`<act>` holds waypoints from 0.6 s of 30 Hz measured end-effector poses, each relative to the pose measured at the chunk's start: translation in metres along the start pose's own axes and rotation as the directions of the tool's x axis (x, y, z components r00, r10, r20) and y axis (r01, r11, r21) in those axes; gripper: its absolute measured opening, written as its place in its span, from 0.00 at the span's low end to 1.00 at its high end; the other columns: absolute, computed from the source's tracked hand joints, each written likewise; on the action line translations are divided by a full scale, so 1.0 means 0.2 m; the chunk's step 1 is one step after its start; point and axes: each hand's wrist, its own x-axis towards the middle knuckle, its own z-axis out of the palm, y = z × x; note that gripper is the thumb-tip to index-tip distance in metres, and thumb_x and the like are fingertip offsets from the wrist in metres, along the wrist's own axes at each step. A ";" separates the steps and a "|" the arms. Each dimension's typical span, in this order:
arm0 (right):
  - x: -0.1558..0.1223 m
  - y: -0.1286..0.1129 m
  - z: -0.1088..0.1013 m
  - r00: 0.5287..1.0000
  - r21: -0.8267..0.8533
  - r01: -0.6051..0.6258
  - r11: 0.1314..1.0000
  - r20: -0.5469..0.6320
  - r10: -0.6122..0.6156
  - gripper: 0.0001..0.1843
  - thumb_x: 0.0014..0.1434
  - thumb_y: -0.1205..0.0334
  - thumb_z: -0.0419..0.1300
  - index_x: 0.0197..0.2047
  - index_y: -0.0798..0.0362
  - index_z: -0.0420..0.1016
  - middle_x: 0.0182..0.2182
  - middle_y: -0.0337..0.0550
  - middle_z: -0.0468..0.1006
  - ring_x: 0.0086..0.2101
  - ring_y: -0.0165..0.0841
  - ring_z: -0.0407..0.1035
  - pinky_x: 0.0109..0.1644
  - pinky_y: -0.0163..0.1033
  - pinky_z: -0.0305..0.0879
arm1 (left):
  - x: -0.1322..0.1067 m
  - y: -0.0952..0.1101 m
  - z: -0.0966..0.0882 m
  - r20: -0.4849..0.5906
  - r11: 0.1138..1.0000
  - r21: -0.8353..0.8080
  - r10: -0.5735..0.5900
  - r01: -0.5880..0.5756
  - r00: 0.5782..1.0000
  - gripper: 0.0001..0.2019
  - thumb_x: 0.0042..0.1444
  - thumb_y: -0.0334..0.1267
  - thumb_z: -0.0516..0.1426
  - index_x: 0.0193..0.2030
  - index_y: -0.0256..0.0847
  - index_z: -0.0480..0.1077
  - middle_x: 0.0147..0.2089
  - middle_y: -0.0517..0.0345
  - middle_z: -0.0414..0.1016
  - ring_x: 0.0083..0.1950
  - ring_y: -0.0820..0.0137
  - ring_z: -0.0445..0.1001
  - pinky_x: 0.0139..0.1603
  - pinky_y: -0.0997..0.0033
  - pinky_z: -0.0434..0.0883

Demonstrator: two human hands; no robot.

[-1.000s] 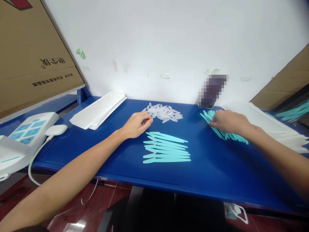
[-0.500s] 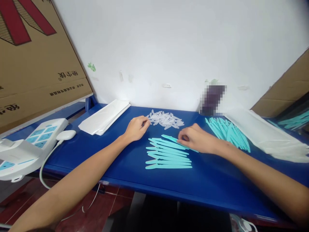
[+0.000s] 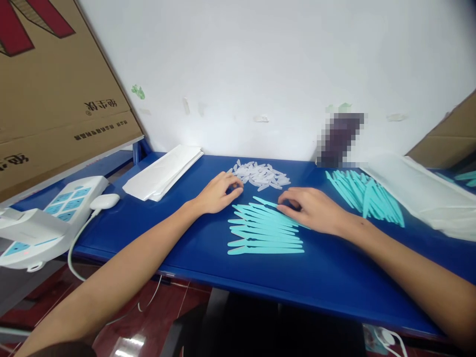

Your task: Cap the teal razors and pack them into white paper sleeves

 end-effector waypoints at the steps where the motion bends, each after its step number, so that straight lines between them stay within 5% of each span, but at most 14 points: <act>1: -0.01 0.00 0.00 1.000 0.014 0.002 1.000 0.007 -0.002 0.18 0.68 0.48 0.52 0.43 0.49 0.79 0.30 0.42 0.75 0.30 0.35 0.68 0.33 0.39 0.57 | 0.00 0.00 -0.01 0.042 1.000 0.010 0.015 -0.016 0.999 0.17 0.69 0.50 0.49 0.51 0.42 0.73 0.48 0.50 0.74 0.50 0.59 0.69 0.54 0.56 0.66; 7: 0.00 0.02 0.05 1.000 0.178 0.015 0.984 0.000 -0.015 0.18 0.66 0.44 0.56 0.43 0.50 0.78 0.32 0.41 0.72 0.30 0.33 0.65 0.34 0.38 0.58 | -0.02 0.00 -0.03 0.167 1.000 0.010 0.009 -0.011 0.986 0.23 0.69 0.55 0.48 0.62 0.47 0.68 0.62 0.46 0.65 0.65 0.52 0.60 0.65 0.45 0.60; 18: 0.07 -0.02 0.12 0.996 0.290 0.033 0.957 -0.092 -0.006 0.24 0.66 0.41 0.56 0.50 0.48 0.82 0.35 0.43 0.74 0.32 0.33 0.66 0.37 0.41 0.61 | -0.01 -0.02 -0.01 0.059 0.999 0.019 -0.029 0.028 0.998 0.24 0.71 0.56 0.45 0.62 0.46 0.68 0.65 0.47 0.64 0.69 0.53 0.57 0.70 0.43 0.56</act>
